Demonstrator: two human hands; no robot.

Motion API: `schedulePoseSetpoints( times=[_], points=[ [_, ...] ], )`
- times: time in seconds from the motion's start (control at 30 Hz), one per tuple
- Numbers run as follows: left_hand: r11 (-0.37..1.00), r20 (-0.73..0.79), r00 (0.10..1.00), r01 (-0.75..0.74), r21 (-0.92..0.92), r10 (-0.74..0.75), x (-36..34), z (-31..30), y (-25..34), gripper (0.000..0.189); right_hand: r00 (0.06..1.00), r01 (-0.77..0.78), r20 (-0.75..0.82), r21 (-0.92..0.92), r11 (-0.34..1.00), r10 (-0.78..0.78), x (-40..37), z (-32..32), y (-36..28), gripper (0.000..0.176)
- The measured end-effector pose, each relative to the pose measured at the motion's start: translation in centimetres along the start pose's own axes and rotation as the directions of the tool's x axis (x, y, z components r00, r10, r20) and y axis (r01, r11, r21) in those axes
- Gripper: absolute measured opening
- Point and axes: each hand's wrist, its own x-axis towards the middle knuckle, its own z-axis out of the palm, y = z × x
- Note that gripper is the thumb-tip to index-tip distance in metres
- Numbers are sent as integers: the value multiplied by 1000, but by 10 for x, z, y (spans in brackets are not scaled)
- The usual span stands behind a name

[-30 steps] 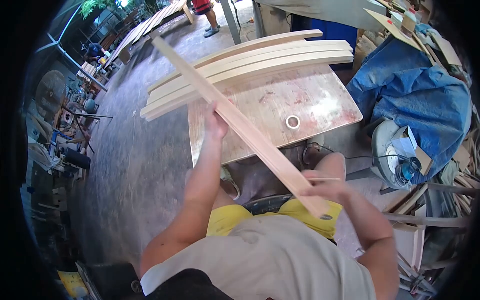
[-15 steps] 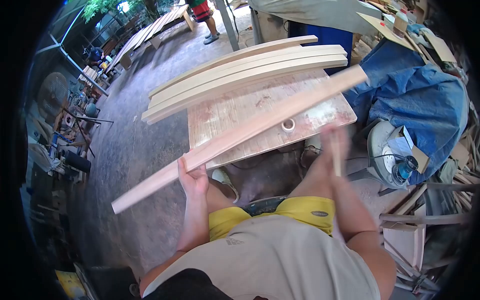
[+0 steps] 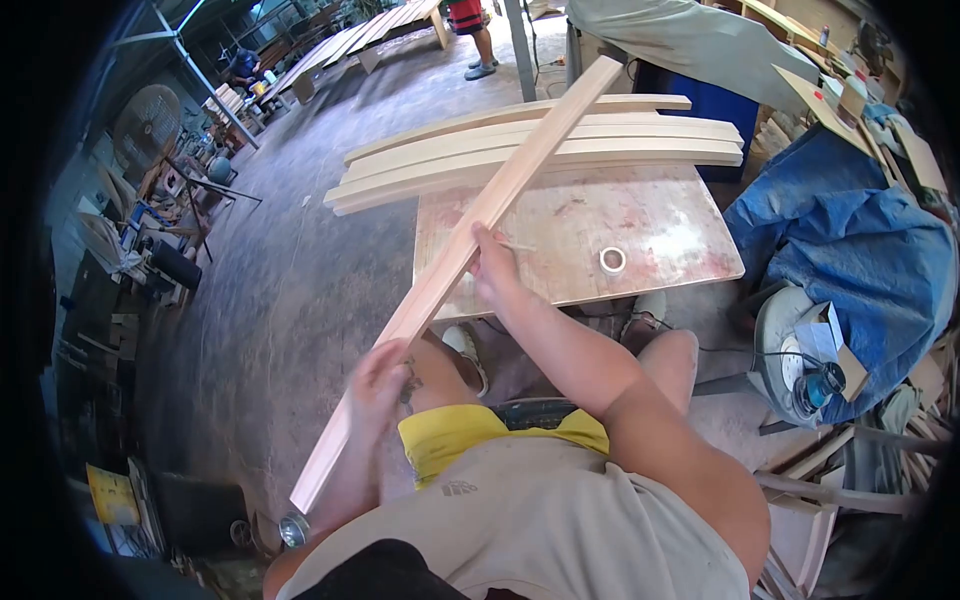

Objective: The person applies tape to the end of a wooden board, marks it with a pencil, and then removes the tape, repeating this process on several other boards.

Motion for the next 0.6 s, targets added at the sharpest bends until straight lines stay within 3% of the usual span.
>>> schedulePoseSetpoints(
  times=[0.03,0.1,0.17,0.2,0.23,0.3,0.4,0.43,0.5,0.6],
  points=[
    [925,-108,976,-140,352,189,-13,-28,1,52,1000,-20,-22,-26,999,20,10,1,0,25],
    [681,-184,971,31,732,153,-41,-91,6,61,998,-50,-38,-52,997,48,27,3,2,26],
    [459,-202,957,279,844,-209,-97,-142,-42,66,997,-65,-46,-91,994,61,42,11,1,30],
    [482,-224,846,471,739,-484,-121,-167,-58,70,998,-64,-33,-90,994,61,51,16,0,30],
    [441,-190,669,649,620,-718,-144,-181,-71,73,996,-80,-46,-154,985,74,59,20,0,31],
    [590,-10,649,699,404,-761,-184,-188,-93,75,995,-91,-50,-210,973,83,79,29,1,33],
    [676,7,701,684,274,-713,-174,-136,-37,72,989,-139,19,-236,962,147,122,38,12,34],
    [686,-2,714,675,271,-701,-172,-127,-44,72,986,-144,48,-234,961,160,138,35,22,36],
    [723,45,722,689,48,-690,-171,-106,-66,68,982,-144,87,-246,958,170,147,37,35,37],
    [789,-45,792,611,71,-609,-143,-70,-55,66,978,-152,91,-296,943,186,108,42,60,34]
  ],
)
